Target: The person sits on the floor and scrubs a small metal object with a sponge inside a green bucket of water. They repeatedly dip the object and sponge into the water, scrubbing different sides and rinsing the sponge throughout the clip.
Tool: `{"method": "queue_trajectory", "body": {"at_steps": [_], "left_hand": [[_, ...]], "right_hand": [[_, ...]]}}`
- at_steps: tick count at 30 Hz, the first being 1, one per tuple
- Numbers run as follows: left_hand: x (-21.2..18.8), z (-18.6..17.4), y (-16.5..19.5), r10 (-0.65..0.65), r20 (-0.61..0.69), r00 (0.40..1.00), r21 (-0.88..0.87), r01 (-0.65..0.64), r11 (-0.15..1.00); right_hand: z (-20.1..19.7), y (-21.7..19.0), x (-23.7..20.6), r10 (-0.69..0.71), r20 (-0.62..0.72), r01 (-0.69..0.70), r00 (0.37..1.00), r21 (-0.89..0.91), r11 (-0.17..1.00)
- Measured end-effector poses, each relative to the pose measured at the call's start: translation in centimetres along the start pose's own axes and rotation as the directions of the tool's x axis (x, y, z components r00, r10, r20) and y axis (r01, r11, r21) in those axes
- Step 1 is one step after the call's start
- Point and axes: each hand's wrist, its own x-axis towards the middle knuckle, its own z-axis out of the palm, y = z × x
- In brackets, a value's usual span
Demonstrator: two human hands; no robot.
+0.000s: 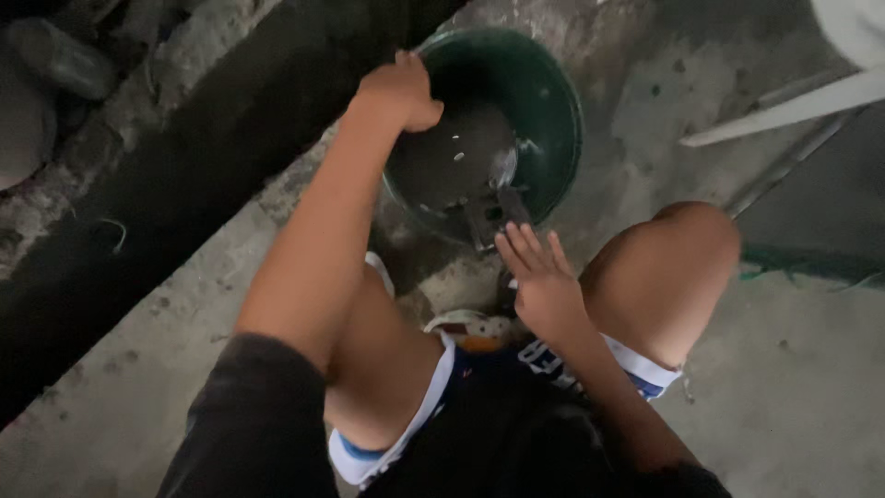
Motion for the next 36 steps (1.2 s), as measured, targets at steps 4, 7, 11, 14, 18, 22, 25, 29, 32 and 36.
{"method": "queue_trajectory", "body": {"at_steps": [4, 7, 11, 14, 18, 22, 25, 29, 32, 36], "left_hand": [[-0.7, -0.4, -0.2, -0.018, 0.039, 0.999, -0.019, 0.019, 1.0], [-0.9, -0.2, 0.2, -0.051, 0.024, 0.998, -0.06, 0.052, 0.997], [-0.8, 0.1, 0.3, -0.035, -0.025, 0.999, 0.027, 0.036, 0.999], [-0.9, -0.1, 0.2, -0.051, -0.024, 0.998, -0.012, 0.051, 0.999], [-1.5, -0.7, 0.3, -0.092, 0.039, 0.995, -0.077, 0.095, 0.993], [-2.1, -1.3, 0.6, -0.092, -0.001, 0.996, 0.008, 0.092, 0.996], [-2.7, -1.7, 0.6, -0.097, 0.007, 0.995, -0.005, 0.097, 0.995], [-3.5, -1.9, 0.3, -0.021, -0.036, 0.999, -0.045, 0.019, 0.999], [-3.8, -2.2, 0.2, -0.078, -0.041, 0.996, -0.051, 0.076, 0.996], [-4.7, -2.7, 0.3, -0.093, 0.025, 0.995, -0.142, 0.096, 0.985]], "right_hand": [[-0.5, 0.7, 0.4, -0.033, 0.0, 0.033, 0.999, 0.031, 0.999], [-1.2, 1.4, 0.5, -0.079, -0.015, 0.08, 0.997, 0.094, 0.992], [-1.5, 2.1, 1.5, -0.086, -0.019, 0.088, 0.996, 0.107, 0.99], [-1.3, 2.4, 2.1, -0.09, -0.015, 0.091, 0.996, 0.183, 0.979], [-0.9, 3.2, 2.0, -0.12, -0.042, 0.126, 0.992, 0.168, 0.978], [-0.9, 4.1, 1.8, -0.151, -0.027, 0.153, 0.988, 0.138, 0.979], [-1.0, 4.3, 2.0, -0.144, -0.004, 0.143, 0.99, 0.175, 0.974], [-1.1, 4.3, 1.8, -0.116, -0.002, 0.113, 0.993, 0.209, 0.971], [-1.0, 4.5, 1.4, -0.118, 0.012, 0.112, 0.993, 0.238, 0.965], [-0.8, 4.8, 1.0, -0.141, 0.003, 0.135, 0.99, 0.28, 0.951]]}}
